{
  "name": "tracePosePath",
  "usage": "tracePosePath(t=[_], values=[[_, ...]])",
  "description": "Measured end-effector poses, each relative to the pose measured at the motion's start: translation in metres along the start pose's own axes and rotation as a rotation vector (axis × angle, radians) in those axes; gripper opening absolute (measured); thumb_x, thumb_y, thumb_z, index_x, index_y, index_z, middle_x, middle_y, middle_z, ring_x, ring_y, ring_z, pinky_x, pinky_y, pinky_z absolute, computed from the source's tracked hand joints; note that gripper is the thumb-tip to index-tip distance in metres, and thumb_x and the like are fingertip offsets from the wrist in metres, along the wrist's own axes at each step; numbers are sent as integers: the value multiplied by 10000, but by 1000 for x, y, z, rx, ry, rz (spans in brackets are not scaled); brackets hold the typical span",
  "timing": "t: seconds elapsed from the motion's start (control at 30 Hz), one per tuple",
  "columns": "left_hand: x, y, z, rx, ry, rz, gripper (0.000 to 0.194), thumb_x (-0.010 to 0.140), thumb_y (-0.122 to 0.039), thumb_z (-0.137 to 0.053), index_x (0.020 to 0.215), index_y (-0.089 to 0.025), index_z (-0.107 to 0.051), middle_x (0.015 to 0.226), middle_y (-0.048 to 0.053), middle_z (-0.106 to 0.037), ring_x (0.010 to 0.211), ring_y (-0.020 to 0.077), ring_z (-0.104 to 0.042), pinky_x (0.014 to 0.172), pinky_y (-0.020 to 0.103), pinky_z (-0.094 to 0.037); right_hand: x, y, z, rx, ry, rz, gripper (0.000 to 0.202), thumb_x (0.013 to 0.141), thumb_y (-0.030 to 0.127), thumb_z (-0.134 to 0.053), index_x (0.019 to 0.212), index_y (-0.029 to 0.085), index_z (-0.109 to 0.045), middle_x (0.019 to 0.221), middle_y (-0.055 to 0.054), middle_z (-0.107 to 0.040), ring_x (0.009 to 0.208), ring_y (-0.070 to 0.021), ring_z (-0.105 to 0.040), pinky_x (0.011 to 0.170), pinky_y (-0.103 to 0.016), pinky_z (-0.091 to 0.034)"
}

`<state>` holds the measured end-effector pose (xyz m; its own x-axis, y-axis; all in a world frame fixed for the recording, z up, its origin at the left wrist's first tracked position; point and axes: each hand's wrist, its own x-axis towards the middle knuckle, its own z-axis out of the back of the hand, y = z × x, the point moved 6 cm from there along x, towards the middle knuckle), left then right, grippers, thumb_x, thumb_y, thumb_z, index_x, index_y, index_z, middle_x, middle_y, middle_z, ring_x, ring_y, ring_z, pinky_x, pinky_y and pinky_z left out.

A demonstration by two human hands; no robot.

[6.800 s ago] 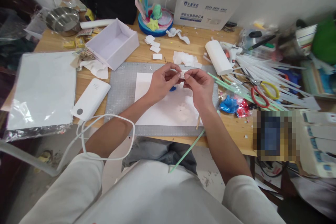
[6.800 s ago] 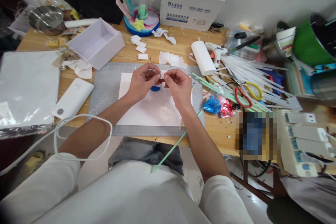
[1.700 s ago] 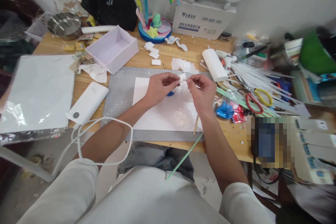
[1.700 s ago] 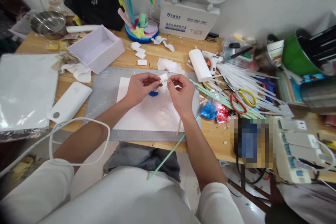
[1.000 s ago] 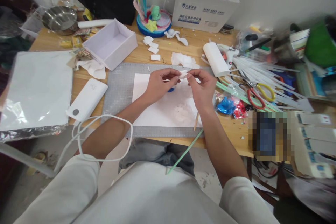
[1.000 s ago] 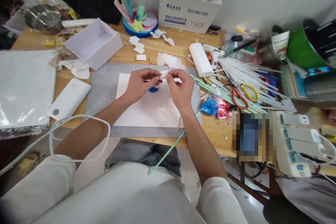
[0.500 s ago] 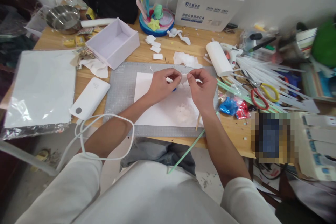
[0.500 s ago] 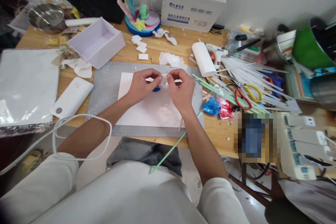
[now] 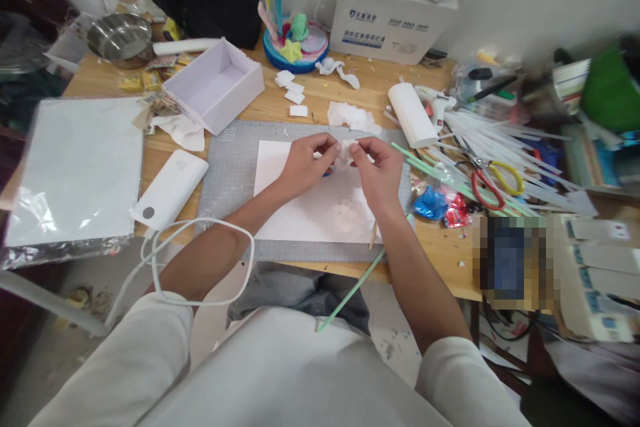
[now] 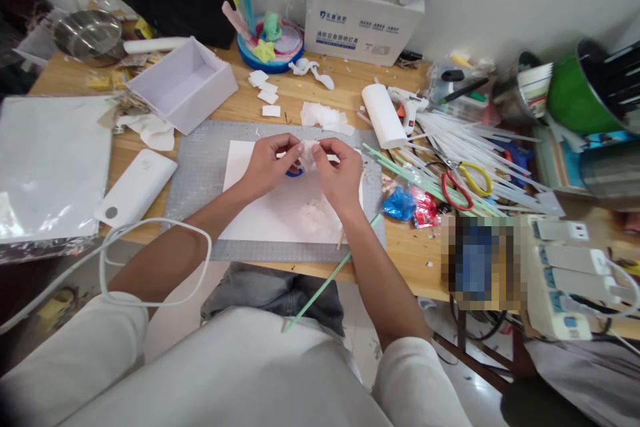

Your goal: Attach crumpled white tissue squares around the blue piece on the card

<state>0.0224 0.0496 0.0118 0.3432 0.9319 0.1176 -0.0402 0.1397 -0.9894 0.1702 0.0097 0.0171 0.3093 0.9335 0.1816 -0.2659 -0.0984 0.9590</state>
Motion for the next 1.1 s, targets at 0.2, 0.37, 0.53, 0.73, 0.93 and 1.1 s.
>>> tracePosePath(t=[0.2,0.37,0.53,0.73,0.93,1.1], values=[[0,4,-1,-67,8,30,322,880,-440,-671,783,-133,-652,735,25,-624,674,86,-602,563,176,-589,1,-9,-6,135,32,-74,192,848,394,-677,774,218,-659,688,43,-615,651,-95,-566,623,-233,-514],[3,8,1,-129,-3,56,421,862,-546,-696,777,-141,-620,720,11,-605,637,79,-608,554,177,-584,2,-10,-5,226,21,-151,213,838,425,-692,777,226,-645,712,40,-639,667,-89,-607,580,-199,-491],[5,13,2,-153,-3,65,459,852,-593,-697,778,-149,-606,702,-4,-604,597,62,-609,545,157,-561,4,-13,-1,273,-14,-222,225,816,448,-712,790,238,-635,715,43,-641,669,-85,-609,554,-183,-471],[7,16,5,-155,-71,80,419,861,-552,-701,760,-157,-604,672,-23,-598,581,63,-606,538,165,-564,10,-17,10,325,-120,-281,261,772,459,-761,776,230,-637,678,47,-636,640,-71,-599,530,-168,-442],[6,16,5,-106,-87,63,388,892,-518,-668,753,-163,-597,684,-17,-607,597,71,-611,555,176,-564,11,-17,9,367,-97,-279,275,747,465,-786,756,224,-654,648,48,-624,621,-70,-593,523,-175,-445],[3,10,9,-42,-111,15,357,917,-468,-644,735,-165,-595,647,-29,-579,576,67,-594,562,175,-524,7,-11,4,287,-63,-197,252,795,461,-742,776,225,-658,656,47,-640,623,-77,-608,542,-187,-464]])
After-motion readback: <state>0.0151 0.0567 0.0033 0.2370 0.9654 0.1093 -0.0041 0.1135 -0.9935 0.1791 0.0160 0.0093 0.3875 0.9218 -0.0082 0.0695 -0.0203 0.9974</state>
